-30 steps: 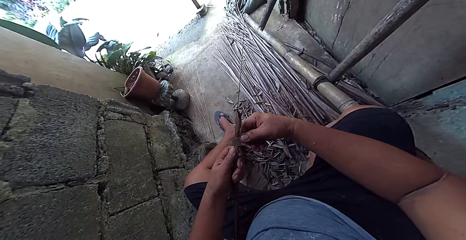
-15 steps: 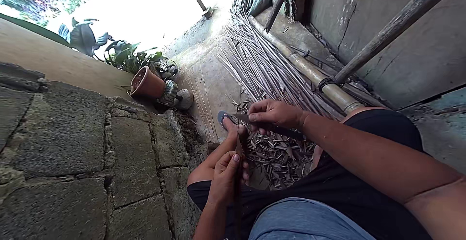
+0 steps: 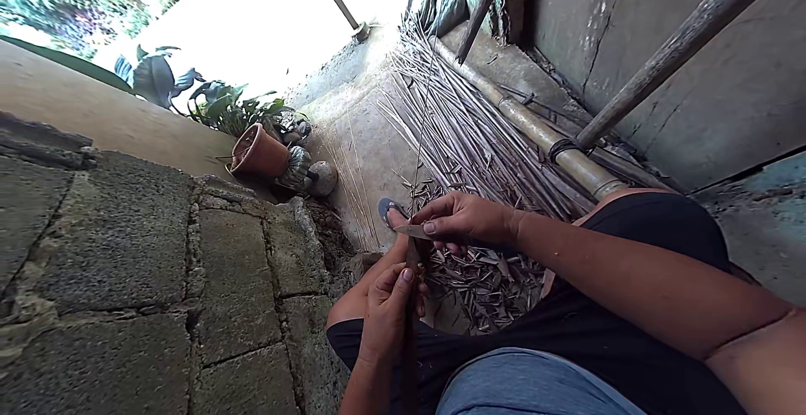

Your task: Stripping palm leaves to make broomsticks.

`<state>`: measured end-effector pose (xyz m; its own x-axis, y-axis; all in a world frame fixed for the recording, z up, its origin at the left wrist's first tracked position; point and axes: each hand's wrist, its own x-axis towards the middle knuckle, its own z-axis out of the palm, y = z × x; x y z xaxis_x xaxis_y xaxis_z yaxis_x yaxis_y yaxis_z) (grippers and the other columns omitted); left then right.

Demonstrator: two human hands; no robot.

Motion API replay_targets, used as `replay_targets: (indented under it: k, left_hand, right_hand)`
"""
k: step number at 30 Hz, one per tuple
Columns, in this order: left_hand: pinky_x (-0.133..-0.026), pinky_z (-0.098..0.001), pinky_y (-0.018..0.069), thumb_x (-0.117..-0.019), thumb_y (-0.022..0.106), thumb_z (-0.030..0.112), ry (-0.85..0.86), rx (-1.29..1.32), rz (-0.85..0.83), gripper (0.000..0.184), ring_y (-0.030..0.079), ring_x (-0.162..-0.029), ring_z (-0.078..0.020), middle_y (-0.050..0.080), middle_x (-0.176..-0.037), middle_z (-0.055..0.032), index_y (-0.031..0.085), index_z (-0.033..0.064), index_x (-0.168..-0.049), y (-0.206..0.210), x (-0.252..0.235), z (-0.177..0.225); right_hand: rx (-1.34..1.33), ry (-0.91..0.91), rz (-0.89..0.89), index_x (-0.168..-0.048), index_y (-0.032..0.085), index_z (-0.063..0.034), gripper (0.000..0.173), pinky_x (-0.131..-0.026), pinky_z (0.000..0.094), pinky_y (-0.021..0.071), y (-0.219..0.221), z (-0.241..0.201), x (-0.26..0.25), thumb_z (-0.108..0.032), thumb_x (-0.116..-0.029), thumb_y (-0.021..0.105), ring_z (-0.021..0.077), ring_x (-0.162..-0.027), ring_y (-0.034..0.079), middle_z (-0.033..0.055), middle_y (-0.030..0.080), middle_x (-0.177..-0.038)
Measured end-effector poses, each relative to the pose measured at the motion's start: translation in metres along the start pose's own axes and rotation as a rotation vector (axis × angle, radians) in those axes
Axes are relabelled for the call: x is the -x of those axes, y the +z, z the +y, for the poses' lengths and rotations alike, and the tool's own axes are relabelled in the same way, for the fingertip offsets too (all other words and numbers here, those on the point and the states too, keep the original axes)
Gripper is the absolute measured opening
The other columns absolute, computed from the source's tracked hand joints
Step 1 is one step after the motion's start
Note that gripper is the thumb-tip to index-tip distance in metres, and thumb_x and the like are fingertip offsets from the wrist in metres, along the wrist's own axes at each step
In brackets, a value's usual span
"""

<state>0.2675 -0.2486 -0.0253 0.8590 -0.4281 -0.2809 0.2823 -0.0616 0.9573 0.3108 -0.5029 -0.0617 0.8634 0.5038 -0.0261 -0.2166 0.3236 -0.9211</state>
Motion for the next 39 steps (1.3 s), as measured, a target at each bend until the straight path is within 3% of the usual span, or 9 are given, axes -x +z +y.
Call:
replay_targets:
  k: [6,9,13,17,22,28,32,36,39]
  left_hand:
    - [-0.049,-0.0234,0.0540,-0.1082,0.048,0.017,-0.033,-0.051,0.001,0.028,0.062,-0.055,-0.0117,0.069,-0.082,-0.0146,0.064,-0.0057,-0.111,0.002,0.006,-0.002]
    - [-0.054,-0.0272,0.0579,-0.1082,0.047,0.015,0.013,-0.112,0.038,0.029,0.066,-0.060,-0.0158,0.069,-0.082,-0.0155,0.064,-0.0072,-0.116,0.004,0.006,-0.003]
    - [-0.052,-0.0278,0.0579,-0.1048,0.051,0.008,0.241,-0.339,0.139,0.025,0.066,-0.058,-0.0169,0.071,-0.079,-0.0136,0.069,-0.0075,-0.112,0.006,-0.001,-0.006]
    - [-0.051,-0.0249,0.0568,-0.1036,0.053,0.007,0.299,-0.438,0.179,0.024,0.065,-0.057,-0.0135,0.072,-0.081,-0.0102,0.071,-0.0056,-0.111,0.004,0.000,-0.006]
    - [-0.051,-0.0254,0.0570,-0.1026,0.054,0.007,0.301,-0.442,0.166,0.022,0.065,-0.056,-0.0136,0.071,-0.078,-0.0100,0.072,-0.0053,-0.109,0.005,0.000,-0.007]
    - [-0.051,-0.0252,0.0564,-0.1024,0.056,0.007,0.329,-0.474,0.206,0.022,0.065,-0.056,-0.0133,0.072,-0.079,-0.0095,0.072,-0.0051,-0.111,0.006,-0.004,-0.011]
    - [-0.056,-0.0246,0.0583,-0.1008,0.057,0.007,0.427,-0.655,0.234,0.022,0.066,-0.061,-0.0108,0.073,-0.086,-0.0053,0.073,-0.0009,-0.114,-0.004,-0.004,-0.017]
    - [-0.056,-0.0236,0.0574,-0.0997,0.059,0.008,0.458,-0.685,0.241,0.022,0.064,-0.061,-0.0090,0.073,-0.087,-0.0044,0.074,-0.0004,-0.114,-0.005,-0.007,-0.020]
    - [-0.057,-0.0234,0.0576,-0.0994,0.059,0.008,0.451,-0.709,0.246,0.022,0.064,-0.062,-0.0085,0.073,-0.088,-0.0038,0.074,0.0008,-0.114,-0.005,-0.008,-0.018]
  right_hand:
    - [-0.142,-0.046,0.268,-0.135,0.062,-0.0051,0.031,-0.049,0.0209,0.0511,-0.016,-0.015,0.000,-0.014,-0.1076,0.052,0.0090,-0.052,0.058,0.0083,0.068,-0.077]
    - [-0.099,-0.015,0.179,-0.135,0.063,-0.0051,0.031,-0.048,0.0216,0.0511,-0.009,-0.014,0.004,-0.014,-0.1060,0.054,0.0091,-0.052,0.059,0.0069,0.068,-0.077]
    - [-0.031,0.062,0.000,-0.136,0.062,-0.0063,0.033,-0.049,0.0242,0.0521,0.012,-0.001,0.004,-0.018,-0.1055,0.055,0.0105,-0.054,0.059,0.0063,0.068,-0.080]
    - [-0.038,0.054,0.070,-0.135,0.064,-0.0071,0.032,-0.048,0.0226,0.0506,0.009,-0.010,0.004,-0.016,-0.1055,0.055,0.0095,-0.052,0.059,0.0054,0.068,-0.077]
    - [-0.179,0.024,0.293,-0.136,0.061,-0.0050,0.031,-0.048,0.0200,0.0496,-0.010,-0.023,0.003,-0.014,-0.1081,0.051,0.0083,-0.052,0.057,0.0077,0.067,-0.078]
    - [-0.055,0.129,0.116,-0.135,0.062,-0.0052,0.032,-0.048,0.0231,0.0508,0.007,-0.017,0.008,-0.016,-0.1057,0.055,0.0101,-0.053,0.059,0.0053,0.067,-0.078]
    - [-0.145,0.137,0.254,-0.134,0.062,-0.0050,0.030,-0.048,0.0206,0.0486,-0.004,-0.021,0.002,-0.015,-0.1075,0.053,0.0096,-0.052,0.057,0.0063,0.066,-0.077]
    - [-0.071,0.167,0.134,-0.137,0.060,-0.0063,0.033,-0.048,0.0232,0.0503,0.008,-0.016,0.007,-0.015,-0.1057,0.055,0.0105,-0.053,0.058,0.0055,0.066,-0.079]
    - [-0.107,0.168,0.193,-0.138,0.060,-0.0062,0.033,-0.047,0.0221,0.0493,0.010,-0.017,0.004,-0.015,-0.1062,0.054,0.0098,-0.052,0.058,0.0052,0.067,-0.078]
